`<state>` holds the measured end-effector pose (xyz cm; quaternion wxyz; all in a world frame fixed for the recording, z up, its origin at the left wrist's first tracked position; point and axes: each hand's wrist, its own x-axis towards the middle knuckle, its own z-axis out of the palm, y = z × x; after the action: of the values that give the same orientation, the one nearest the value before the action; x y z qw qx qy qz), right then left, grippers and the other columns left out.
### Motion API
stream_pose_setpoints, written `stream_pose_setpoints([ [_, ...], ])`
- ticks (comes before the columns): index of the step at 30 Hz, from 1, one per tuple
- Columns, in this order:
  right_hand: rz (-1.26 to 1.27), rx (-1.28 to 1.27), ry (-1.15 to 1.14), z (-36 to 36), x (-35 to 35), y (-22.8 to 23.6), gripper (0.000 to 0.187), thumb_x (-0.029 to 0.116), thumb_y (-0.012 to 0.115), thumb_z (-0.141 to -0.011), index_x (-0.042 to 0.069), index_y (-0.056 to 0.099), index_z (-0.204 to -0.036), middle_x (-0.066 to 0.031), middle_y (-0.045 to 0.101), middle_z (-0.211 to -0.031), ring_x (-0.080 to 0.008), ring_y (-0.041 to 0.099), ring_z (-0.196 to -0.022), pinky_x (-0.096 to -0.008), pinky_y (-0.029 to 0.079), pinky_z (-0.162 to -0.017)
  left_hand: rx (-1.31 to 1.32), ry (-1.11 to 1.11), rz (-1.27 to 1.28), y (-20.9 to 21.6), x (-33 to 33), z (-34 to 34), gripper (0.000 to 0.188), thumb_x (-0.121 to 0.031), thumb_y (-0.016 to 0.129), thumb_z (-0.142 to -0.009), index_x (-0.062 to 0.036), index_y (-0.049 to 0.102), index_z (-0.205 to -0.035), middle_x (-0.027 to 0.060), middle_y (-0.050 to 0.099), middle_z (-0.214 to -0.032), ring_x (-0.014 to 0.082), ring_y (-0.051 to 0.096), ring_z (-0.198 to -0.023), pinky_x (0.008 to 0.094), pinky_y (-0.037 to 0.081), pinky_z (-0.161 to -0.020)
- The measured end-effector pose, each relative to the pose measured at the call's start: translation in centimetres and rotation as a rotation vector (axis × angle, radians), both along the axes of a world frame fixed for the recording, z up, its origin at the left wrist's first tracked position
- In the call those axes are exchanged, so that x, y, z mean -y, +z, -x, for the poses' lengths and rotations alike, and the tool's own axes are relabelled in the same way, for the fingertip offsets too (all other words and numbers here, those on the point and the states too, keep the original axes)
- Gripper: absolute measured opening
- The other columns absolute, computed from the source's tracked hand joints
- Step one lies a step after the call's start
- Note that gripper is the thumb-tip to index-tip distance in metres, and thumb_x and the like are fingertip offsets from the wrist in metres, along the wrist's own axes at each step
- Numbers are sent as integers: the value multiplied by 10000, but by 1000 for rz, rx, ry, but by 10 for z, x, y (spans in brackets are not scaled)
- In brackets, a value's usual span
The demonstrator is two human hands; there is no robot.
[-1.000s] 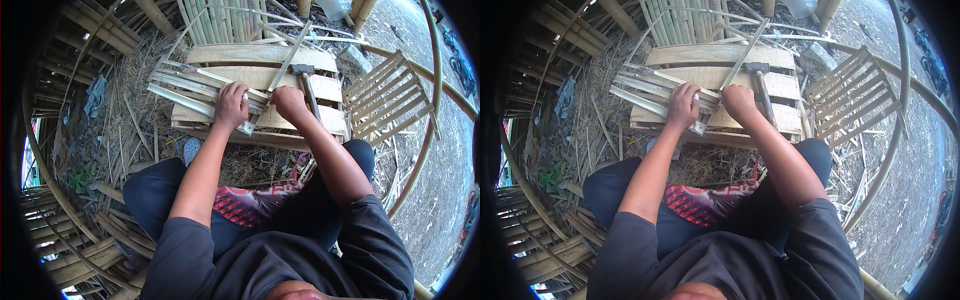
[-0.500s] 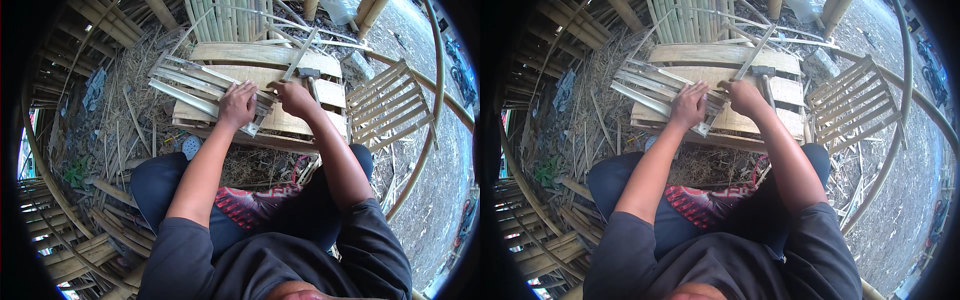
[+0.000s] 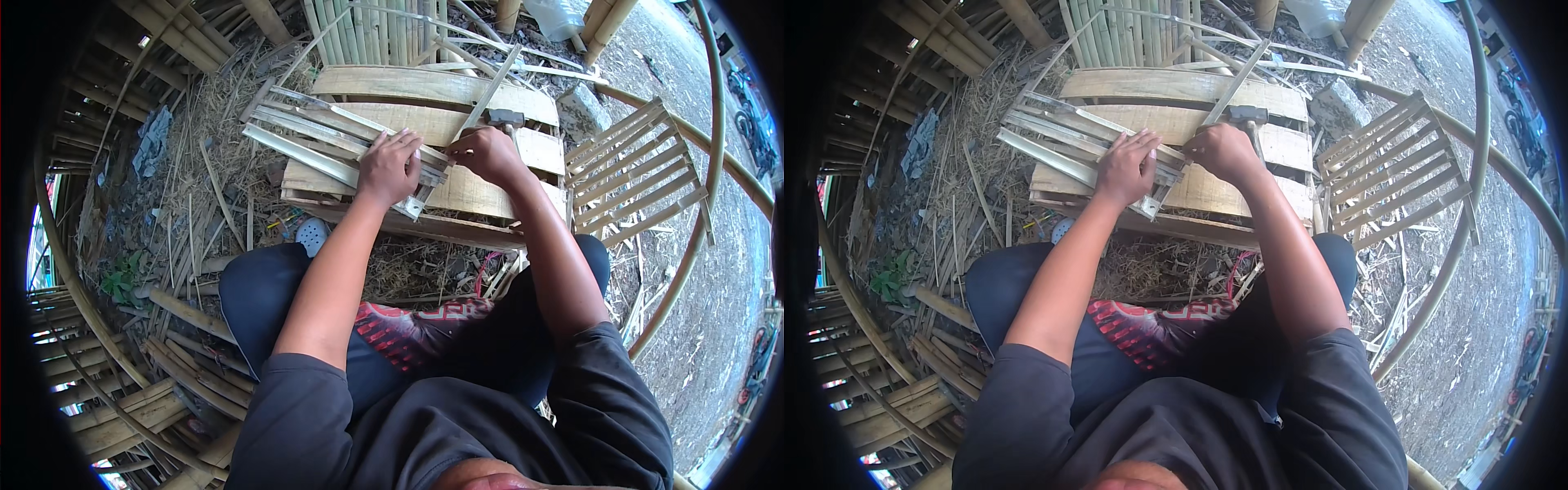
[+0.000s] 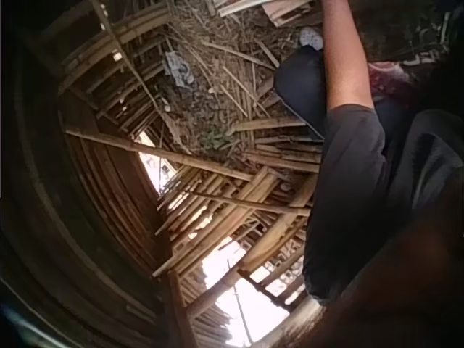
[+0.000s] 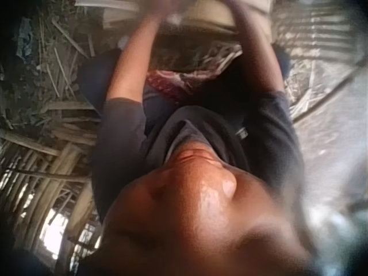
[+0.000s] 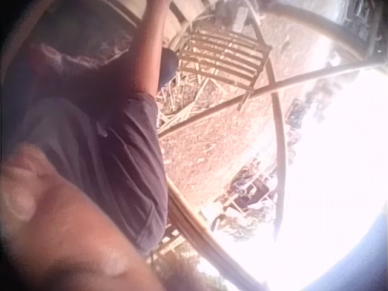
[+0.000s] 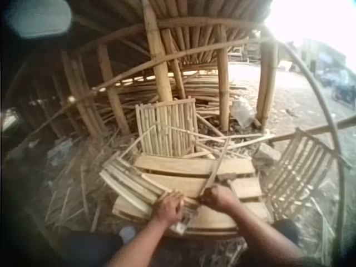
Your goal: The person nails thin bamboo slats onto a wooden frame using a hammer, handling individual nails and securing the slats in a parallel row.
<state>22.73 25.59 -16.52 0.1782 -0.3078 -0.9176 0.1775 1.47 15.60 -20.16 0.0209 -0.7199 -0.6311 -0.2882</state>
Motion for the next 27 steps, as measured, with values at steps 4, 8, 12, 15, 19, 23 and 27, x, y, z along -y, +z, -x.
stream_pose_setpoints([
  [4, -34, -19, -9, -4, 5, -7, 107, 199, 769, -806, 153, 808, -895, -60, 756, -885, -272, 709, -758, -386, 562, -676, 1, 8, 37, 3, -1, -1, 339, -185, 509, -954, -106, 722, -1205, 103, 683, -1293, 237, 587, -1295, 459, 373, -1169],
  [8, -76, -84, -24, -7, 14, -15, 104, 234, 737, -817, 180, 795, -884, -66, 730, -816, -275, 696, -755, -399, 555, -658, 6, 12, 22, 3, -1, -1, 343, -188, 508, -950, -108, 723, -1204, 97, 683, -1293, 236, 587, -1295, 457, 375, -1167],
  [12, -190, -172, 15, -9, 22, -14, 108, 204, 719, -831, 143, 778, -898, -67, 722, -792, -274, 694, -725, -392, 551, -632, 15, 11, 23, 2, 0, -1, 344, -182, 505, -947, -109, 723, -1204, 96, 684, -1291, 237, 586, -1296, 458, 375, -1167],
  [15, -201, -147, 47, -15, 20, -20, 136, 170, 749, -826, 121, 789, -947, -93, 738, -834, -293, 697, -732, -387, 562, -650, 13, 12, 14, 2, -1, -3, 346, -175, 503, -945, -109, 722, -1206, 94, 686, -1289, 238, 586, -1295, 458, 376, -1166],
  [19, -159, -126, -10, -12, 22, -18, 165, 189, 766, -805, 115, 786, -951, -97, 741, -855, -300, 701, -765, -386, 564, -664, 6, 15, 9, 1, 0, -2, 348, -169, 499, -946, -109, 718, -1210, 94, 687, -1287, 240, 589, -1292, 457, 380, -1163],
  [23, 6, -219, -183, -5, 31, -10, 276, 310, 788, -814, 69, 777, -948, -156, 723, -772, -342, 707, -715, -402, 573, -671, -7, 6, -8, 0, -1, -1, 344, -165, 501, -945, -110, 719, -1205, 95, 688, -1281, 242, 591, -1289, 455, 384, -1158],
  [27, 270, -59, -443, 9, 33, 1, 451, 439, 774, -845, -12, 765, -847, -215, 698, -693, -369, 715, -687, -436, 575, -693, 15, 14, -72, -2, -1, -1, 327, -165, 547, -888, -88, 741, -1139, 101, 710, -1234, 249, 629, -1233, 460, 406, -1137],
])
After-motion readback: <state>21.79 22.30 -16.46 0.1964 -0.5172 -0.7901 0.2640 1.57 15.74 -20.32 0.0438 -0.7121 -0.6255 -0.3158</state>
